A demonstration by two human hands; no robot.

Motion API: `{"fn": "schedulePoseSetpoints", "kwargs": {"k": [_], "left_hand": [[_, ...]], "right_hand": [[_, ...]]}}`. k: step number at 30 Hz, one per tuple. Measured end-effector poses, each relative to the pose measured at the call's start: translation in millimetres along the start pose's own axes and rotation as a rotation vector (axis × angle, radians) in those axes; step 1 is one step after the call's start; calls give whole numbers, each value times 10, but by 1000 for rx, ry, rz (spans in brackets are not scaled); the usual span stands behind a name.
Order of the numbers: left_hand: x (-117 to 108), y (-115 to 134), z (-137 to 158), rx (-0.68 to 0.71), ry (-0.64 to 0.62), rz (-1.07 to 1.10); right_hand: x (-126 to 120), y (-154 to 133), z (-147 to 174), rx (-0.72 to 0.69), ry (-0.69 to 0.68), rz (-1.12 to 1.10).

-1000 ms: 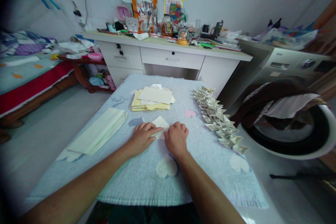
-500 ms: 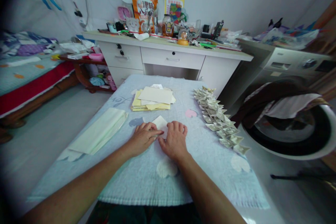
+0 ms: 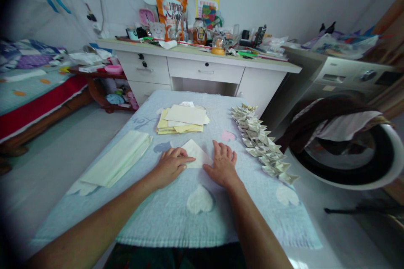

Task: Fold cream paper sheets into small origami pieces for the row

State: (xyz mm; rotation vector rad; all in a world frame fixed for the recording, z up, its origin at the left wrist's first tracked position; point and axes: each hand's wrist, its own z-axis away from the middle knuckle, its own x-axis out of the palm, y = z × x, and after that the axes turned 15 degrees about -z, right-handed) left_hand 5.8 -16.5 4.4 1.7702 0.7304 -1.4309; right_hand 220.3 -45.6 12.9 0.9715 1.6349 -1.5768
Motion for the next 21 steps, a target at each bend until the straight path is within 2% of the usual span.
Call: {"fn": "schedulePoseSetpoints", "kwargs": {"k": [6,10,13,16,18,21], "left_hand": [[-20,6,2,-2,1,4],[-20,9,10,7,7,9],[8,9,23,-42,102,-6],[44,5,33,-172,212,-31],[62,-1,35,-213,234,-41],[80,-13,30,-194,232,-39]], "right_hand": [[-131,118,-35,-23,-78,-35],[-148,54,-56,-160,-64,-164],[-92,-38,-67,-219,-26,-215],[-4,-114,-69,-235,-24,-194],[43,-141,-67,-234,-28,-186],[68,-157,-65,-210,-36,-194]]}}
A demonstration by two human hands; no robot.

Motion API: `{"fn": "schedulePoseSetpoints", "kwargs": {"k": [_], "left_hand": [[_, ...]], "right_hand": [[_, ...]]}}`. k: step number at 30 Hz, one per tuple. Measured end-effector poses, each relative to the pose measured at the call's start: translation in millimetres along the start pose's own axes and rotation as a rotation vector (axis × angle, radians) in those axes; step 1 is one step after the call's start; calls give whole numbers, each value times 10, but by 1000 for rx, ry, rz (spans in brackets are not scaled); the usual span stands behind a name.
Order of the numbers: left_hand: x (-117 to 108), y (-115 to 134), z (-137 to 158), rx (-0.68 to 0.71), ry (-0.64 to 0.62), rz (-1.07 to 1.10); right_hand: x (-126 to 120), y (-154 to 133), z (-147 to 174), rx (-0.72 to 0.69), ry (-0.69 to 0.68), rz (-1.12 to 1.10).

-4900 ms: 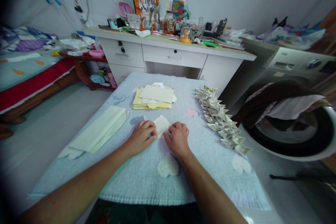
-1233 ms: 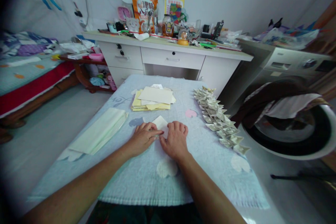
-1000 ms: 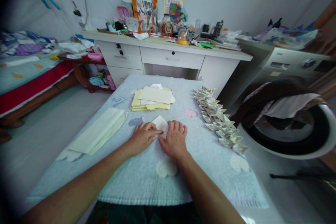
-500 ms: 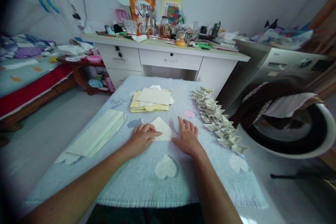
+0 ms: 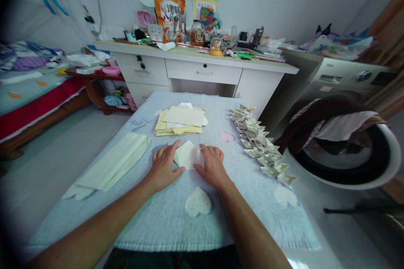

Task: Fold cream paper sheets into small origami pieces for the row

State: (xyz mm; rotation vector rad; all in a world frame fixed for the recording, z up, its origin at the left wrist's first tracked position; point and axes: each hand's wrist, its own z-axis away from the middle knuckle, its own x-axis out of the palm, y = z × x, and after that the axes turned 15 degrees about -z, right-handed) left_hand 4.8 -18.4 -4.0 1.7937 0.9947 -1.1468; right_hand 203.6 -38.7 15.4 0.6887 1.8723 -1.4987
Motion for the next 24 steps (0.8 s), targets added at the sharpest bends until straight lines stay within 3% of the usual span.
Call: {"fn": "schedulePoseSetpoints", "kwargs": {"k": [5,10,16,20,24], "left_hand": [[10,0,-12,73,-2,180],[-9,39,-14,140,14,332],[-23,73,-14,100,94,480],[-56,65,-31,-43,61,841],[-97,34,-87,-128,-71,1214]], "right_hand": [[-13,-7,-4,7,29,-78],[3,35,-7,-49,92,-340],[-9,74,-23,33,74,-577],[8,68,-45,59,8,-960],[54,-2,-56,110,52,-1287]]}}
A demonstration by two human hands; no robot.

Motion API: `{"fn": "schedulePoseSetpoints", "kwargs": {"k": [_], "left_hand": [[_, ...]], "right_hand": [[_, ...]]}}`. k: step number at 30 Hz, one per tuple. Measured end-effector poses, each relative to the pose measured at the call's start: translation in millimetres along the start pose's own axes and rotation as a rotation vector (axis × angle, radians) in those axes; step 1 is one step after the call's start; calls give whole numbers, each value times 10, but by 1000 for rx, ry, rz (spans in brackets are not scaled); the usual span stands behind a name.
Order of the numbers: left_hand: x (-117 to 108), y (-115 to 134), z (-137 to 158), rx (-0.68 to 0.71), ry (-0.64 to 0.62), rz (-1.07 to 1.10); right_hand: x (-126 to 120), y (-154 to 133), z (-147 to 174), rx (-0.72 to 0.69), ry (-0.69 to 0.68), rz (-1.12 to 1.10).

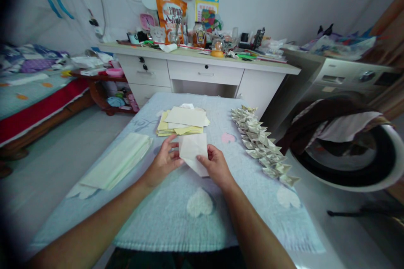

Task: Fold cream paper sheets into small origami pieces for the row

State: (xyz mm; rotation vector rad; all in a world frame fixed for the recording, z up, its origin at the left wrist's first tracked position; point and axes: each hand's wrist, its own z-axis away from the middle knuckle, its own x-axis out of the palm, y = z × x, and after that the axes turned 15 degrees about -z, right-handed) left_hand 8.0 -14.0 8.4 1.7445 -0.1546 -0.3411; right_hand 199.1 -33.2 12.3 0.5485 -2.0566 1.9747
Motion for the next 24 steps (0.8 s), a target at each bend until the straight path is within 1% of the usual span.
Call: {"fn": "schedulePoseSetpoints", "kwargs": {"k": [2,4,6,8,11,13,14,16,19,22,24], "left_hand": [[-11,10,-25,-74,-92,55],[-10,12,-39,-128,-132,62],[-7,8,-44,-148,-100,65],[-10,6,-44,-157,-62,100],[-37,16,-43,-205,-31,199],[-58,29,-42,-244,-9,252],[-66,34,-40,-257,2,265],[-70,43,-36,-268,12,258],[-50,42,-29,-238,-9,160],[-22,23,-20,-163,-59,6],[-10,9,-13,-129,-55,-147]], "right_hand": [[65,7,6,-3,31,-91],[125,17,14,-5,39,-136],[160,34,25,-6,5,-150],[161,50,41,19,-75,-125],[114,50,72,130,-241,-30],[77,24,90,165,-290,18],[63,4,96,149,-268,21],[52,-40,100,95,-177,-2],[67,-79,83,64,-59,-45],[76,-44,49,74,-41,3],[63,8,29,56,-29,127]]}}
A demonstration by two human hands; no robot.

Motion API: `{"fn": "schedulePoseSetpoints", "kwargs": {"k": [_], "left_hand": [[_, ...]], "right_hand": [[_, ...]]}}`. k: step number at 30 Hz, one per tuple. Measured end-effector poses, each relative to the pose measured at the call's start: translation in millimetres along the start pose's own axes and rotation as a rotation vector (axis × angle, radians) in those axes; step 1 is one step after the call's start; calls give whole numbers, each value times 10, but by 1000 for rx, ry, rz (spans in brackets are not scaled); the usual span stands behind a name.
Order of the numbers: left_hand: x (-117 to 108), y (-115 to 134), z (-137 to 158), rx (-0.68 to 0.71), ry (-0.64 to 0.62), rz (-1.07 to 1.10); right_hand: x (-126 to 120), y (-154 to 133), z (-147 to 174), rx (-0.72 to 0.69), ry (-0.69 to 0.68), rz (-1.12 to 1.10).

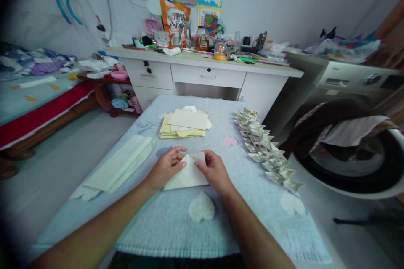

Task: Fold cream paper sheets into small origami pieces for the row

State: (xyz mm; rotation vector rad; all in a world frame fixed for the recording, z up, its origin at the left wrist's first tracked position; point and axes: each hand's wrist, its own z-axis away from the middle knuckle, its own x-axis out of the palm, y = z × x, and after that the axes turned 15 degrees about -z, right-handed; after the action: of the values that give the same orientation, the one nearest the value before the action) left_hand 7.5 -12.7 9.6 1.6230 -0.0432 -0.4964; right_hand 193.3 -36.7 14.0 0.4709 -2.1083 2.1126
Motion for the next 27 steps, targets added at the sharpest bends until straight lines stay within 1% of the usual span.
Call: {"fn": "schedulePoseSetpoints", "kwargs": {"k": [2,5,7,9,13,18,21,27], "left_hand": [[9,-6,9,18,51,-200],[23,-9,22,75,102,-483],[35,-25,26,118,107,-603],[45,-62,23,154,107,-662],[43,-147,6,221,122,-730],[-3,-167,-2,287,157,-913],[-23,-150,5,291,131,-975],[-30,-108,24,284,77,-1012]], "right_hand": [[-15,50,-12,-55,35,205],[-25,80,-8,-194,66,557],[-17,72,3,-283,46,735],[-4,57,17,-329,2,850],[10,50,41,-353,-75,976],[-10,71,53,-371,-140,1083],[-19,70,54,-366,-164,1133],[-9,40,60,-356,-209,1178]]}}
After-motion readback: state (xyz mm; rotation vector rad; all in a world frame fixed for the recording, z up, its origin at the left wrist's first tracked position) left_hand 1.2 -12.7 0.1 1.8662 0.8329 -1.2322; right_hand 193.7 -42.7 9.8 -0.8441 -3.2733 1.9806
